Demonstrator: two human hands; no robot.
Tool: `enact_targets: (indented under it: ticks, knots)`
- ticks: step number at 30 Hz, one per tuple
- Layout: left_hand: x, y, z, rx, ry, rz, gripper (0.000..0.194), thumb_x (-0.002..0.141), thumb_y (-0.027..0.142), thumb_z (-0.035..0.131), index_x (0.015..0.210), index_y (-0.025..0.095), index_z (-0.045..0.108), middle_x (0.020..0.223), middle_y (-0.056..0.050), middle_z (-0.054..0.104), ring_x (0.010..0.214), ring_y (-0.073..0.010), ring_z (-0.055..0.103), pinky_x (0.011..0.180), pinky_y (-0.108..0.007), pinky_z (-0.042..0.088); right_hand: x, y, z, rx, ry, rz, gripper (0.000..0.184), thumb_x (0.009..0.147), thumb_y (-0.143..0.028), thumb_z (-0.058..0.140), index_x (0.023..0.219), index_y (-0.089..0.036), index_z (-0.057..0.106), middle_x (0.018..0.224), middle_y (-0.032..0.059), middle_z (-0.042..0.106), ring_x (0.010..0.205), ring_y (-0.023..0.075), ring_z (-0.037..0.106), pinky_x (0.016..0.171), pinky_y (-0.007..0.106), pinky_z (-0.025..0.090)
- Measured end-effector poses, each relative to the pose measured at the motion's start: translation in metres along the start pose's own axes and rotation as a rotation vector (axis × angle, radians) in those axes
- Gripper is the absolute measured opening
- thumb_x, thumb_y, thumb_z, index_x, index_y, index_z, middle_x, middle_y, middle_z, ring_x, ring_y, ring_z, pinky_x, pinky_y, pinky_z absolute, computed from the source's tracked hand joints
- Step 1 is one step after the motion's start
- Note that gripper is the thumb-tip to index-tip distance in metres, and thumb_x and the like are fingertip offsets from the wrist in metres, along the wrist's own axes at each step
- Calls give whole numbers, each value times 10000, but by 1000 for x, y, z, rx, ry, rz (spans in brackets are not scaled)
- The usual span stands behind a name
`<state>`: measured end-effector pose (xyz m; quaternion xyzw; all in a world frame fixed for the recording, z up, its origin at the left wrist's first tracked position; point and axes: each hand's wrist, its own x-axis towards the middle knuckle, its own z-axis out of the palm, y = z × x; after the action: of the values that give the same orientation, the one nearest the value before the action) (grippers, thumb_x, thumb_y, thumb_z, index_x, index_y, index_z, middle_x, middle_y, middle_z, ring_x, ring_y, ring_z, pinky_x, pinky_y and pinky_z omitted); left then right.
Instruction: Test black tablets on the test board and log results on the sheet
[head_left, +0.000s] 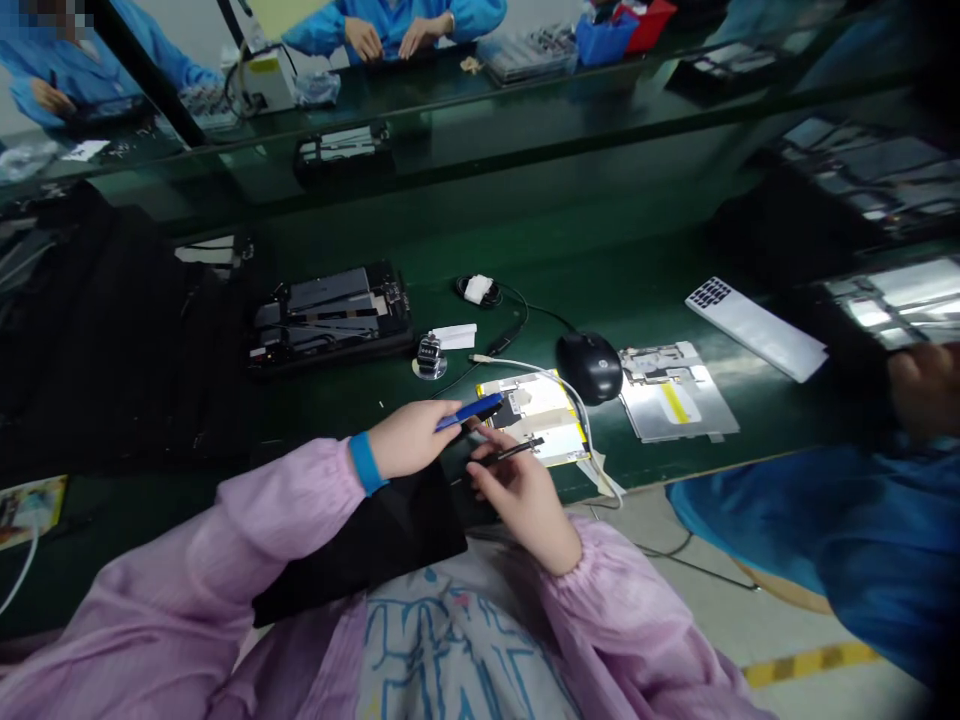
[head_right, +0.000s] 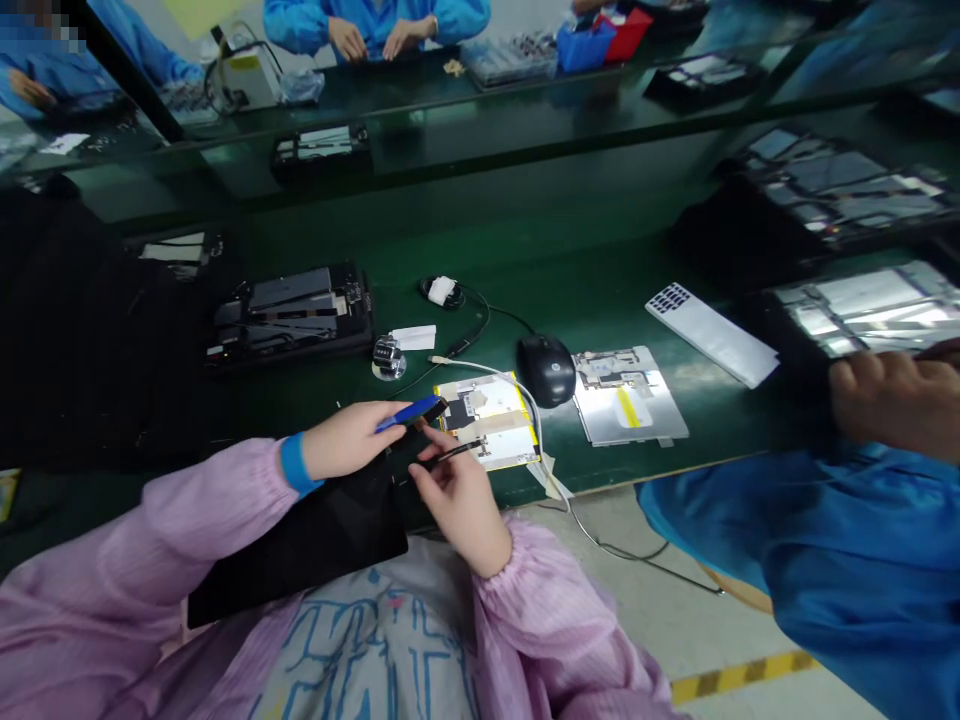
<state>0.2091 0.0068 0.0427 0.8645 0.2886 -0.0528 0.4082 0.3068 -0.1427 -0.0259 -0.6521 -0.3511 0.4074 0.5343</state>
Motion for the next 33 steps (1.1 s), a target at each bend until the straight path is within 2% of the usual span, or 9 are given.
enact_targets:
  ticks: [2,5,8,11,15,20,33]
  knots:
    - [24,5,11,-74,-112,-57,264,862,286,493,984,131,669,979,-90,728,866,-191,662,804,-297,511,7,-2,-19,-127,74,-86,369,845,-345,575,1183,-198,559,903,56,633,679,157,595,631,324,527]
    - [44,8,15,-197,-211,-181,295,857,376,485,802,136,648,692,-33,689,534,-127,555,537,-241,446,15,3,-40,-389,159,-284,236,868,-316,557,1066,-200,608,946,85,657,881,226,615,807,414,514]
    - [53,9,9,-231,-198,-232,280,847,347,475,717,146,621,559,4,614,469,-106,499,482,-213,388,21,13,-49,-604,127,-430,222,866,-293,561,1059,-196,611,1083,122,643,1058,276,579,944,503,448]
    - [58,10,5,-137,-199,-256,226,816,287,498,655,155,587,472,23,546,454,-110,500,482,-210,380,23,20,-48,-740,86,-479,277,867,-287,558,1128,-199,594,1202,139,600,1178,297,525,1027,555,370]
    - [64,11,6,-22,-243,-296,216,795,271,517,613,163,561,430,37,491,411,-108,482,431,-208,344,22,21,-48,-800,79,-481,305,876,-283,547,1168,-200,574,1230,137,584,1208,292,508,1051,552,345]
    - [68,11,11,97,-279,-278,240,797,284,533,601,152,578,463,11,547,415,-109,504,417,-212,338,21,21,-50,-808,79,-482,299,877,-281,550,1160,-187,571,1226,141,584,1208,290,508,1051,540,347]
    - [70,9,17,108,-291,-242,245,802,247,502,602,149,602,504,-2,598,445,-113,528,449,-221,367,21,23,-49,-786,79,-479,311,888,-276,531,1184,-185,563,1237,146,584,1224,295,507,1073,563,345]
